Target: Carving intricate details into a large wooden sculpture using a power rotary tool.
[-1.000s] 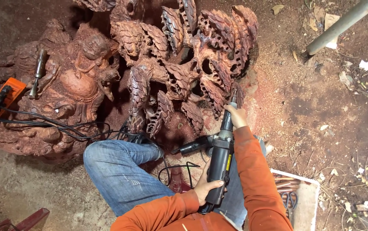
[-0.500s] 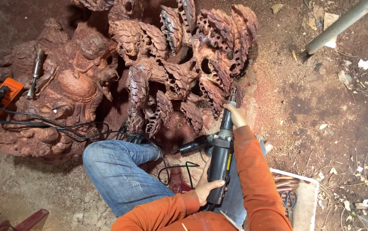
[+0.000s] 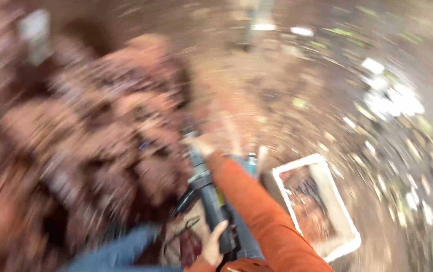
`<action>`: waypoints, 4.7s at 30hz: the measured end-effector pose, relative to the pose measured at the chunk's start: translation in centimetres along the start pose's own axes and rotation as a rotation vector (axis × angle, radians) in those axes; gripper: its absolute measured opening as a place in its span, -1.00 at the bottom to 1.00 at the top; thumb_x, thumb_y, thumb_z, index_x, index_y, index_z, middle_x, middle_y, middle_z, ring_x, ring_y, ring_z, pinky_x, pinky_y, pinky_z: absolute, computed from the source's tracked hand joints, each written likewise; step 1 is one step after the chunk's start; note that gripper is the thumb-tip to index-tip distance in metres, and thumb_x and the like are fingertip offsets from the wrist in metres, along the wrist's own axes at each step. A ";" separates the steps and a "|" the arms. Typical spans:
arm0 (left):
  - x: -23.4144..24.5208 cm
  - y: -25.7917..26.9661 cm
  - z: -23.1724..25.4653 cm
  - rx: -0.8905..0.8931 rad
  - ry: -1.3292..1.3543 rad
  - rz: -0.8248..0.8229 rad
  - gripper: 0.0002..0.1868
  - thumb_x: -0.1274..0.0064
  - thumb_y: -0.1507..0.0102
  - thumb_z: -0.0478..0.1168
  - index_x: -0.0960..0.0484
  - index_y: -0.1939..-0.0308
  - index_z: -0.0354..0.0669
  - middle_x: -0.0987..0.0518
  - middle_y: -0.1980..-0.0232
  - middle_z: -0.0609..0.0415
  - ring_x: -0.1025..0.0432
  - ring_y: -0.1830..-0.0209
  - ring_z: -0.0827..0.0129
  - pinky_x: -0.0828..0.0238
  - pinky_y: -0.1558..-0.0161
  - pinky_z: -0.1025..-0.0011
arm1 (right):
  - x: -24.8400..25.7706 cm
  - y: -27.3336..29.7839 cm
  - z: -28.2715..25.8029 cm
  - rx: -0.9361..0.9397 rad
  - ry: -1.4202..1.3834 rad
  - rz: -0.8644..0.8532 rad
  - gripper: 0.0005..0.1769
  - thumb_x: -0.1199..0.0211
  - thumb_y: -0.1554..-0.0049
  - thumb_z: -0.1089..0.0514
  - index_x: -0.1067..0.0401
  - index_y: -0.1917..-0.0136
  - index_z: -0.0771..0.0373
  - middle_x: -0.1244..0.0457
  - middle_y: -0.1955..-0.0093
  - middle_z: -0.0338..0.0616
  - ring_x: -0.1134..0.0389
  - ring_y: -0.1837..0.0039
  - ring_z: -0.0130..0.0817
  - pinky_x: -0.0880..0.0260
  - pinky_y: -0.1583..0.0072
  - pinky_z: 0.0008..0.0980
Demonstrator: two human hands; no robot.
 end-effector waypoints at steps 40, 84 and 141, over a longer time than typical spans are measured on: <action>-1.7 3.8 1.9 -0.169 -0.019 -0.114 0.10 -0.14 -0.12 -0.45 0.03 -0.61 0.39 -0.54 -0.02 -0.24 -0.50 0.38 0.09 -0.47 0.45 0.30 | -2.4 -1.7 3.4 0.227 -0.468 -0.218 -0.26 -0.28 0.07 0.34 0.03 -0.29 0.25 -0.26 0.15 0.12 -0.29 0.44 -0.20 -0.36 0.42 -0.30; -0.6 0.6 0.5 -0.153 -0.014 -0.081 0.07 -0.18 -0.12 -0.53 -0.05 -0.60 0.28 -0.61 -0.01 -0.25 -0.48 0.43 0.18 -0.47 0.39 0.35 | 2.1 0.0 -0.2 0.314 0.148 0.182 -0.10 -0.40 0.24 -0.01 -0.30 -0.34 0.38 -0.28 -0.08 0.10 -0.33 -0.10 -0.05 -0.40 -0.16 -0.21; -0.7 2.3 -0.2 -0.039 -0.060 -0.041 -0.03 -0.06 -0.14 -0.44 -0.02 -0.57 0.22 -0.50 -0.02 -0.31 -0.49 0.37 0.00 -0.45 0.43 0.19 | -1.4 -1.9 4.3 0.191 -0.296 -0.230 -0.09 -0.21 -0.06 0.28 0.18 -0.55 0.10 -0.21 -0.15 0.08 -0.28 0.41 -0.19 -0.38 0.39 -0.29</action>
Point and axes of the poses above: each hand's wrist, its own y-axis away from the middle knuckle, its own x-axis out of the back of the hand, z = x × y, the point moved 10 cm from there along -y, towards the middle knuckle
